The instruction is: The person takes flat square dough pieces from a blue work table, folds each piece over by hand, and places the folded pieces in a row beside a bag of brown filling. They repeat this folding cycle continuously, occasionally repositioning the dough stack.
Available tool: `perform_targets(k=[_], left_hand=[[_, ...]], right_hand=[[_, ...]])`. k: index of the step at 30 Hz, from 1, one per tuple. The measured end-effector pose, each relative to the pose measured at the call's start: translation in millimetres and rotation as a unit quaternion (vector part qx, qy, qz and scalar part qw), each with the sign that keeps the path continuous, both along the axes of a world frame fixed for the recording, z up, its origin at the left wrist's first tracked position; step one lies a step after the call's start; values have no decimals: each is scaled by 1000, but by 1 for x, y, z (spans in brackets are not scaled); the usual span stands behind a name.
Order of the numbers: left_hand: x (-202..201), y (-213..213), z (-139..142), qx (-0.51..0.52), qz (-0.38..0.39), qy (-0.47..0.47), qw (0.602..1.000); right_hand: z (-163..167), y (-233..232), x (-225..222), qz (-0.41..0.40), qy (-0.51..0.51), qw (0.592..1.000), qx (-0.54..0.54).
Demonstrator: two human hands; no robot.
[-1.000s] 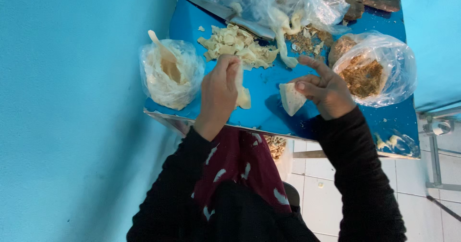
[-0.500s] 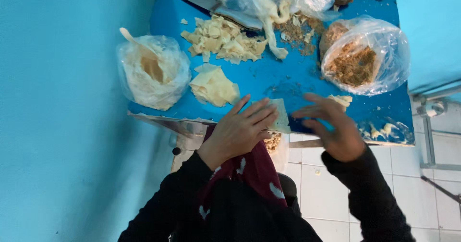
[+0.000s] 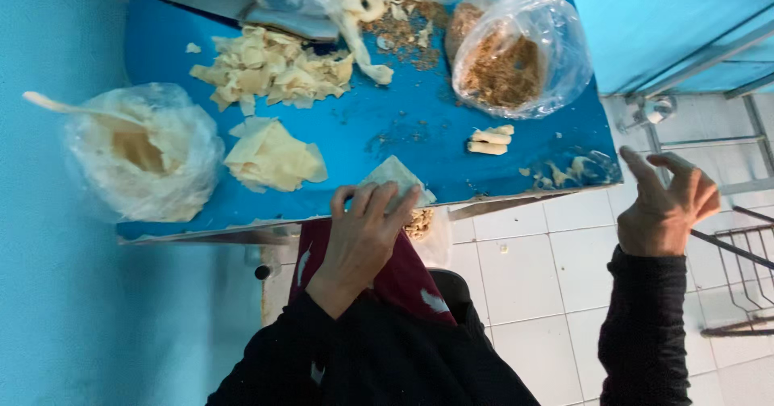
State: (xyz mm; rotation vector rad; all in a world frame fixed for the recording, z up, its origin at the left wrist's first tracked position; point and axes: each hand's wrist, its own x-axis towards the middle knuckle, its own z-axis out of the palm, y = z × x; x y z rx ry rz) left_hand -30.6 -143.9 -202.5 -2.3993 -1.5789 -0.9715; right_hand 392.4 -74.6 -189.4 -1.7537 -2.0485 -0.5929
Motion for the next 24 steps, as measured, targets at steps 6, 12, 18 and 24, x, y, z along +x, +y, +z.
perform_targets(k=[6,12,18,24], left_hand=[[14,-14,-41,14,29,-5,999],[0,-24,-68,29,15,-1,999],[-90,-62,-37,63,-13,23,998],[-121,-85,-43,92,-22,20,995]], right_hand=[[-37,-16,-1,10,-184,983,-18],[-49,-13,4,77,-259,961,-62],[13,-51,-63,38,-363,931,-12],[22,-75,-221,279,36,954,-105]])
